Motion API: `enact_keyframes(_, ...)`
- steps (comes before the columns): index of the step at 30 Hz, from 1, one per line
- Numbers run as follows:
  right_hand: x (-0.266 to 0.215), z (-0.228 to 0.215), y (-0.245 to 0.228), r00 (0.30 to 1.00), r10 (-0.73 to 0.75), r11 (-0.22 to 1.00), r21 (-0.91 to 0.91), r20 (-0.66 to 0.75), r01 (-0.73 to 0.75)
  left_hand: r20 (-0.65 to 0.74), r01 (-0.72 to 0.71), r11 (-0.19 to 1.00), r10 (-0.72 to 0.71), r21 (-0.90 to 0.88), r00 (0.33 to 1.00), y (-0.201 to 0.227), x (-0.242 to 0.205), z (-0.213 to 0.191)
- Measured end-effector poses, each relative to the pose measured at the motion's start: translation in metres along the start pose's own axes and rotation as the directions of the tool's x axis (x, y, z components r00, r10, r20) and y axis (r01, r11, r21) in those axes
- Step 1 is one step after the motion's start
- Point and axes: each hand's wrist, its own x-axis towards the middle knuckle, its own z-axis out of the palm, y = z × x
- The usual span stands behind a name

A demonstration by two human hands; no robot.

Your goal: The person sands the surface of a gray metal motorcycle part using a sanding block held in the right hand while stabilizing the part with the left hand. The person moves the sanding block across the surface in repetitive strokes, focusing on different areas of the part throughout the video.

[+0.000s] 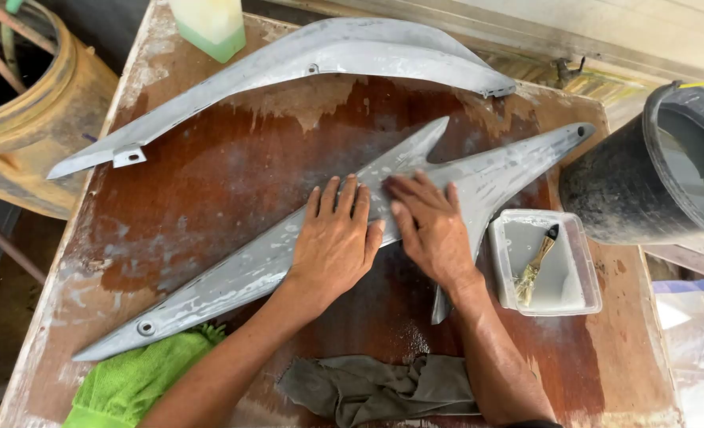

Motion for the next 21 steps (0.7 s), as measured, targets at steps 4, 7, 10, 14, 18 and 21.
enact_keyframes(4, -0.001, -0.002, 0.014, 0.999, 0.030, 0.999, 0.026, 0.036, -0.031, 0.041, -0.010, 1.000, 0.010, 0.001, 0.999, 0.001, 0.000, -0.004)
enact_keyframes(7, 0.000, -0.010, 0.028, 0.994, 0.101, 0.992, -0.074, -0.041, -0.104, 0.036, -0.011, 1.000, 0.011, 0.002, 0.999, 0.001, 0.001, -0.006)
enact_keyframes(10, -0.004, -0.005, 0.026, 0.995, 0.081, 0.993, -0.082, -0.062, -0.086, 0.043, -0.009, 1.000, 0.009, -0.006, 0.999, 0.001, 0.001, -0.008)
enact_keyframes(14, -0.004, -0.008, -0.003, 1.000, 0.012, 1.000, 0.017, -0.008, -0.012, 0.051, -0.015, 1.000, 0.015, 0.004, 0.999, 0.001, 0.002, -0.010)
enact_keyframes(18, -0.004, -0.010, 0.012, 0.994, 0.094, 0.993, -0.062, -0.058, -0.098, 0.060, -0.013, 1.000, 0.014, -0.003, 0.998, 0.000, 0.002, -0.010)
enact_keyframes(21, -0.009, -0.008, 0.018, 0.991, 0.100, 0.990, -0.087, -0.094, -0.108, 0.061, -0.014, 1.000, 0.014, -0.005, 0.998, 0.000, 0.001, -0.011)
